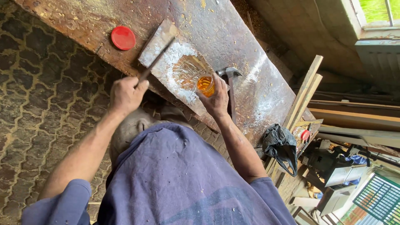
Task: The person pours a liquid from a jar onto a board, mixes it with a stick into a paste, then spreads the paste along the edge of a wooden strip on the workbench.
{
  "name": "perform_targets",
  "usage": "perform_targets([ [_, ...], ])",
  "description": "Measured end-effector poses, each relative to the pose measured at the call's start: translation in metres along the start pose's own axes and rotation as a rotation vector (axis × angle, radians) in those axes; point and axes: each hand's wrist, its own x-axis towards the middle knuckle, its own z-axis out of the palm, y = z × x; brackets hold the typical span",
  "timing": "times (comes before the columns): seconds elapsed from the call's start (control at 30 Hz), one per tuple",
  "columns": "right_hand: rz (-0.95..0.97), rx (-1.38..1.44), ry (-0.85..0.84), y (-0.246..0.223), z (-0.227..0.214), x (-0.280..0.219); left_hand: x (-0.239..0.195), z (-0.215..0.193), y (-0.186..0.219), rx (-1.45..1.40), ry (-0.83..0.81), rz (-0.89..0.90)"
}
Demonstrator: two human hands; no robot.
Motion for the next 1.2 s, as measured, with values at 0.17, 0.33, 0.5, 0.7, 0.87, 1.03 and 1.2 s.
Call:
perform_targets([
  [0.17, -0.024, -0.018, -0.020, -0.008, -0.004, 0.002, -0.034, 0.019, -0.005, -0.025, -0.128, -0.070],
  [0.33, 0.003, -0.081, -0.100, -0.012, -0.005, 0.007, -0.042, 0.023, 0.002, -0.043, -0.149, -0.138],
  [0.5, 0.038, -0.088, -0.120, -0.016, -0.009, 0.008, -0.040, 0.028, 0.009, 0.003, -0.171, -0.106],
  [0.7, 0.060, -0.099, -0.110, -0.015, -0.011, 0.006, -0.041, 0.046, -0.001, -0.124, -0.197, -0.112],
  [0.87, 0.046, -0.087, -0.088, -0.014, -0.013, 0.005, -0.040, 0.044, 0.004, -0.113, -0.200, -0.094],
  [1.03, 0.066, -0.075, -0.082, -0.016, -0.015, 0.005, -0.038, 0.043, 0.005, -0.091, -0.215, -0.122],
  [1.2, 0.069, -0.069, -0.080, -0.017, -0.016, 0.004, -0.035, 0.037, 0.008, -0.066, -0.260, -0.125],
])
